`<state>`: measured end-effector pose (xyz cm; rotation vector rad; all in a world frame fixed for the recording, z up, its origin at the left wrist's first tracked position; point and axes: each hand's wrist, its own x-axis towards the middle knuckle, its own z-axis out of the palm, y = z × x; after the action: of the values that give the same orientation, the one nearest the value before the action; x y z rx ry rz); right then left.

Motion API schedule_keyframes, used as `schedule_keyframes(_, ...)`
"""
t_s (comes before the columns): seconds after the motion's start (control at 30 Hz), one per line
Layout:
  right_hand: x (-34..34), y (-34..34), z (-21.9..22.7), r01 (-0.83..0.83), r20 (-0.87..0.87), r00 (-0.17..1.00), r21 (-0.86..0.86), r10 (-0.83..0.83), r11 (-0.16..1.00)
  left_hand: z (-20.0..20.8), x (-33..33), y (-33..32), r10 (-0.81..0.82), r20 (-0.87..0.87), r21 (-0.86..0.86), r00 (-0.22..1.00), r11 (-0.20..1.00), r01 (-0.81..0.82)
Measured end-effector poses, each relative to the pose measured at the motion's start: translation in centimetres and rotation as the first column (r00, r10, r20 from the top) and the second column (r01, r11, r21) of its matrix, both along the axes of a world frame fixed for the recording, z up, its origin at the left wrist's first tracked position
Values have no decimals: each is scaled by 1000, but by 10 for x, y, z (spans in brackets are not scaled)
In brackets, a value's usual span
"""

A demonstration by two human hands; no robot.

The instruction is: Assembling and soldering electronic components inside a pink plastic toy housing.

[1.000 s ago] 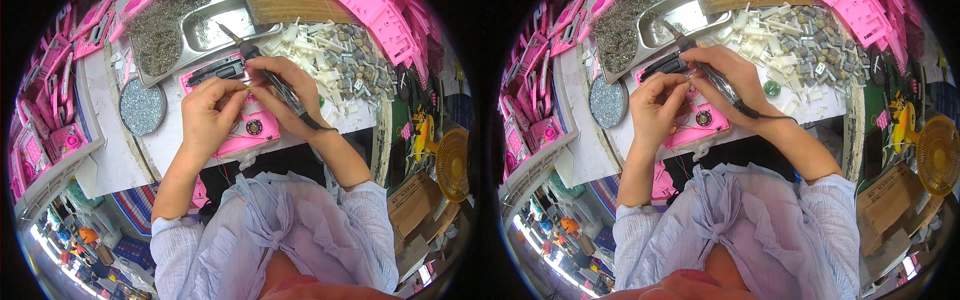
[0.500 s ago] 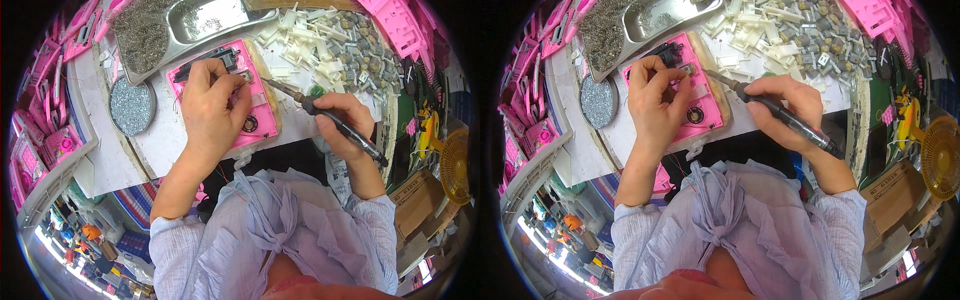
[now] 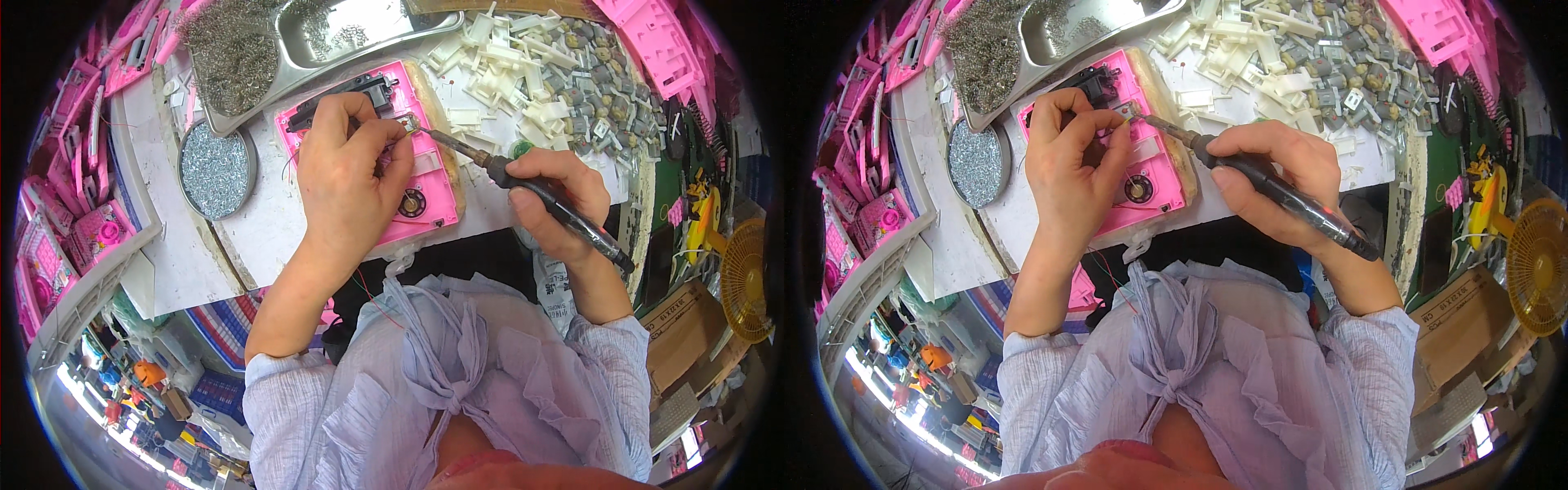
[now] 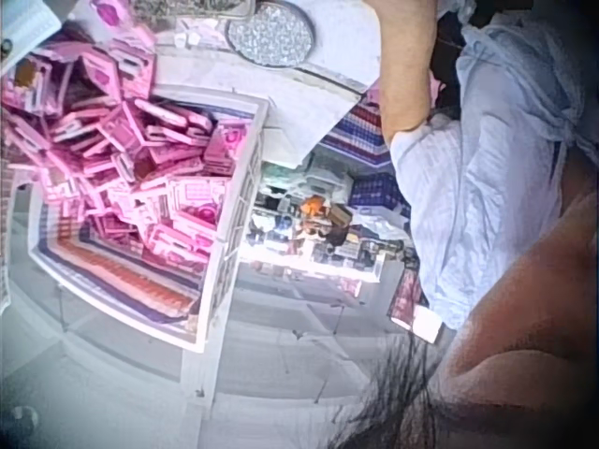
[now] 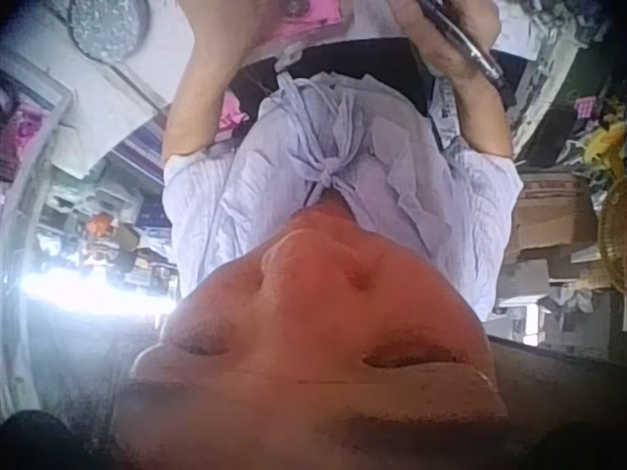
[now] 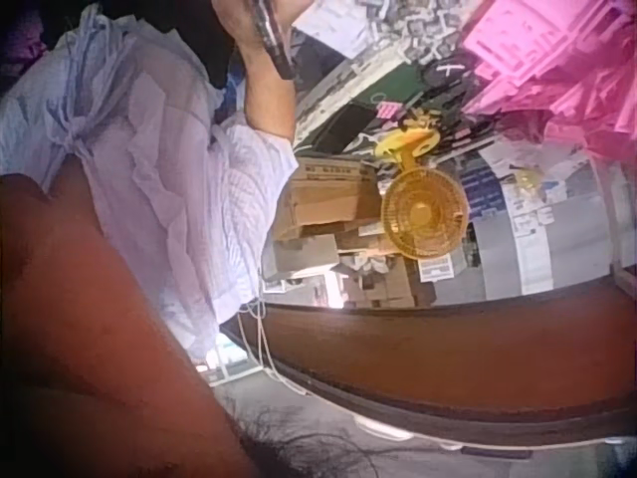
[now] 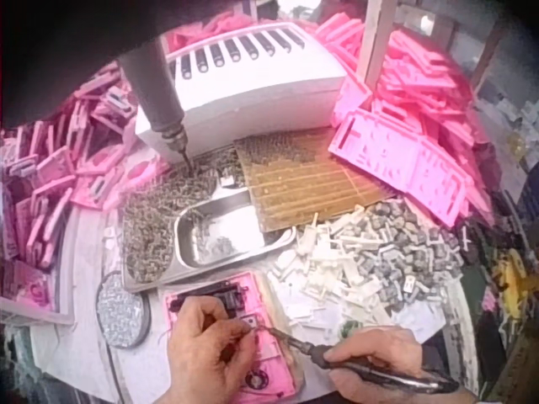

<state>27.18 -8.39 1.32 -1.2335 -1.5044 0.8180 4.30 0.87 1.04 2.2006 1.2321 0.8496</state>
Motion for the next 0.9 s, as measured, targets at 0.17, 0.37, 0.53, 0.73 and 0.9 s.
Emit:
schedule_keyframes(0.17, 0, -1, 4, -47, 27, 998, -56, 48, 997, -1, 1, 1, -5, -18, 24, 1000, 1000, 5)
schedule_keyframes(0.37, 0, 1, 2, 1, 20, 1000, -14, -1, 1000, -1, -1, 0, -2, -5, 23, 1000, 1000, 2)
schedule_keyframes(0.53, 0, 0, 2, 5, 13, 1000, -23, -4, 1000, 1, 0, -1, 10, 5, -12, 1000, 1000, -10)
schedule_keyframes(0.73, -2, 1, 1, -16, 3, 1000, -36, 16, 999, -2, -1, 1, -6, -17, 53, 1000, 999, 7)
schedule_keyframes(0.9, -2, 0, 4, -47, 28, 998, -78, 50, 996, -4, -1, 0, -6, -19, 61, 1000, 998, 7)
